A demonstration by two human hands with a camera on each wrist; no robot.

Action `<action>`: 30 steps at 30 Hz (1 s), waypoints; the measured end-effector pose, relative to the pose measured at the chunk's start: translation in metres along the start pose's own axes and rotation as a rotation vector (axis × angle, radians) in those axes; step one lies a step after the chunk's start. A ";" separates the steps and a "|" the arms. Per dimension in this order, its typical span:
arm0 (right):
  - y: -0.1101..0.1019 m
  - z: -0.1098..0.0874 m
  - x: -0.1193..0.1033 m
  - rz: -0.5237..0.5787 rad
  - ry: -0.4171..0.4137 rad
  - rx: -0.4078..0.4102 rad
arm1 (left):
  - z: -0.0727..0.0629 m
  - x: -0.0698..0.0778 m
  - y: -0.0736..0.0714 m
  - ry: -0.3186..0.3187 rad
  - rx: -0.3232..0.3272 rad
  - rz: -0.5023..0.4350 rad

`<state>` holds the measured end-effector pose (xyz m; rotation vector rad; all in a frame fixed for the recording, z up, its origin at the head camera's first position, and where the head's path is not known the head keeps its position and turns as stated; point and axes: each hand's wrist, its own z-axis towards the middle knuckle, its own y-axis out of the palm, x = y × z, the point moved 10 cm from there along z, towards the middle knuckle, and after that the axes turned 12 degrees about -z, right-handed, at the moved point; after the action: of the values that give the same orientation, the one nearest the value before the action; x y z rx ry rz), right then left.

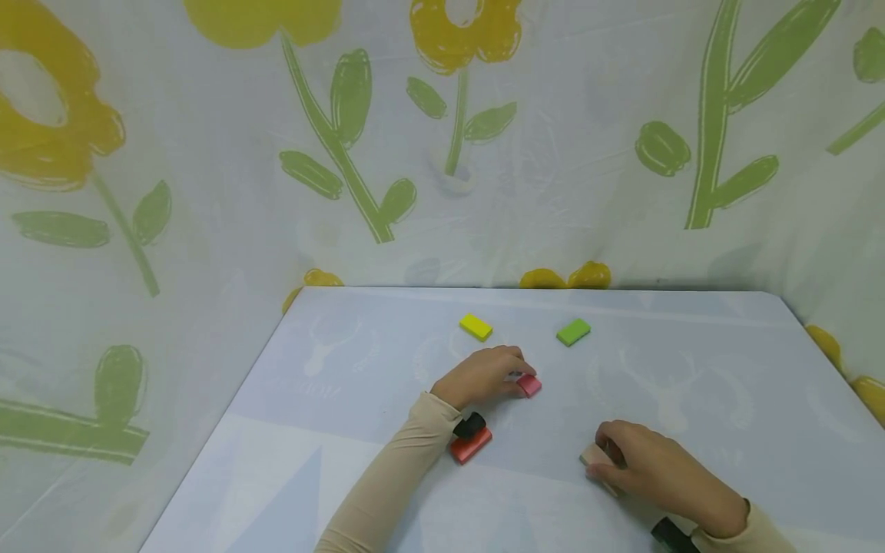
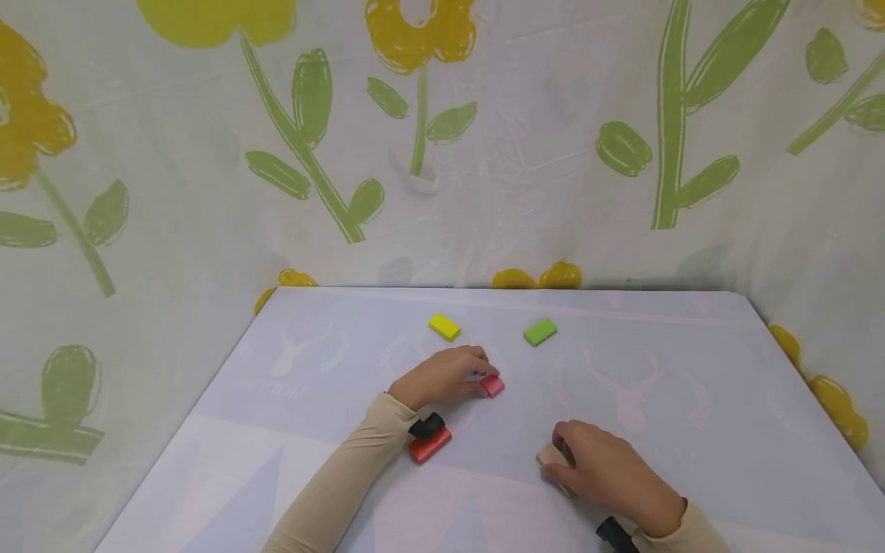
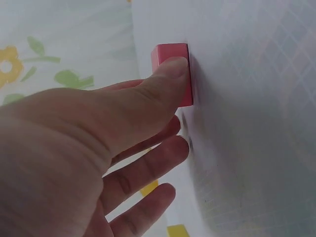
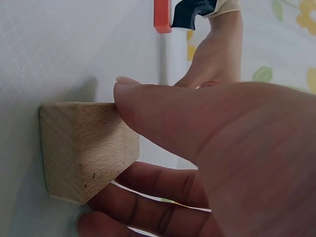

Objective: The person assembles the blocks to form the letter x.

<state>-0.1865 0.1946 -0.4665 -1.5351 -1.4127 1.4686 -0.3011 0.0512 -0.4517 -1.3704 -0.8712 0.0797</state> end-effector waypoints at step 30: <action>0.005 0.005 0.002 0.074 0.062 -0.065 | 0.002 0.006 -0.001 0.035 0.015 0.015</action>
<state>-0.1904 0.1939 -0.4735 -1.6747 -1.3934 1.4179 -0.2990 0.0558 -0.4477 -1.3606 -0.8300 0.0736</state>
